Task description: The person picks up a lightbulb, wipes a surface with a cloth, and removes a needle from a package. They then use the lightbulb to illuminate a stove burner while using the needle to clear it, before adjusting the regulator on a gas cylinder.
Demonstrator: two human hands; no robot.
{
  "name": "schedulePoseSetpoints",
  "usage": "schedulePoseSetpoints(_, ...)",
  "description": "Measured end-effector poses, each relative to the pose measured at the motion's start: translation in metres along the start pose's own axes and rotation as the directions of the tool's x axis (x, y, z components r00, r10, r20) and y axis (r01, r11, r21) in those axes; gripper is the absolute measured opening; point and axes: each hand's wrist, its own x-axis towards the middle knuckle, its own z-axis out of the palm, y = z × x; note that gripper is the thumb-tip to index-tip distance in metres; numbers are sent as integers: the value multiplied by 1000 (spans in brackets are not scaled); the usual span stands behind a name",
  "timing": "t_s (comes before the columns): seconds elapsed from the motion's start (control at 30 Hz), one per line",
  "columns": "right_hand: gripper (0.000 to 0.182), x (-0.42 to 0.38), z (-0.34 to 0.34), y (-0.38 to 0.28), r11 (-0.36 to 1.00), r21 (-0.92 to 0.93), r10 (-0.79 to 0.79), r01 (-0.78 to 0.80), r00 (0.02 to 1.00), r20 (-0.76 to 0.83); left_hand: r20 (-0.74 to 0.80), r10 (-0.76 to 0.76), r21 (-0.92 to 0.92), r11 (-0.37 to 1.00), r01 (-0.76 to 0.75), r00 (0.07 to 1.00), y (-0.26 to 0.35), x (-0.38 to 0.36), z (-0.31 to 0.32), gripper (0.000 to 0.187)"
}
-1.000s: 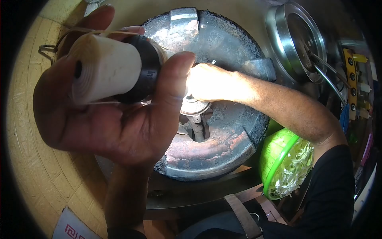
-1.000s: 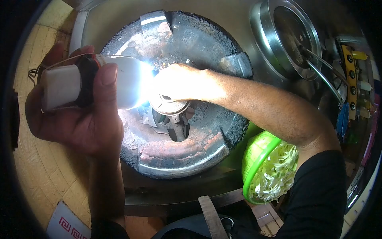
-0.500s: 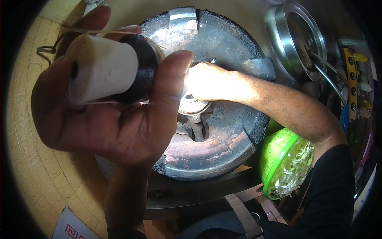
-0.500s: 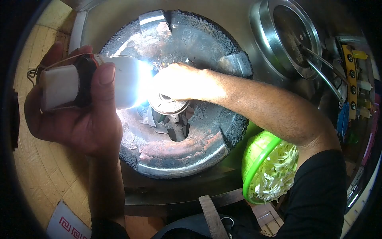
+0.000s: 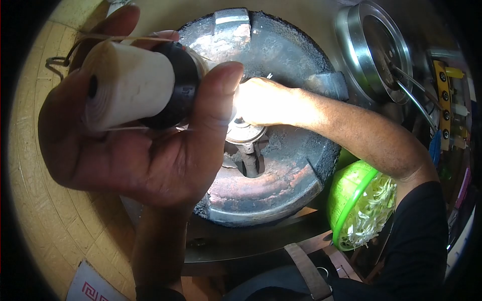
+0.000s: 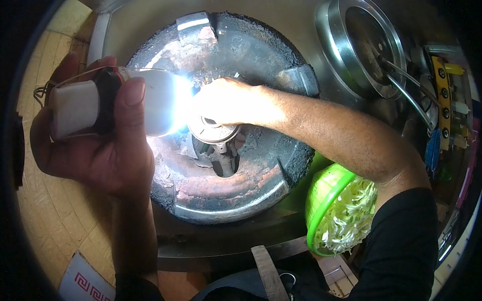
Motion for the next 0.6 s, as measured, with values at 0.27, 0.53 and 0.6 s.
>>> schedulePoseSetpoints(0.27, 30, -1, 1, 1, 1000, 11, -10, 10, 1000, 5, 10, -9, 9, 1000, 9, 1000, 1, -1, -1, 64)
schedulePoseSetpoints(0.53, 29, -1, 5, 2, 998, 65, -14, 16, 999, -33, -11, 2, -15, 1000, -2, 1000, -1, -2, 1, 64)
schedulePoseSetpoints(0.6, 29, 0, 7, 3, 999, 38, -24, 25, 999, -34, -4, -3, -15, 1000, 2, 1000, -1, -2, 0, 64)
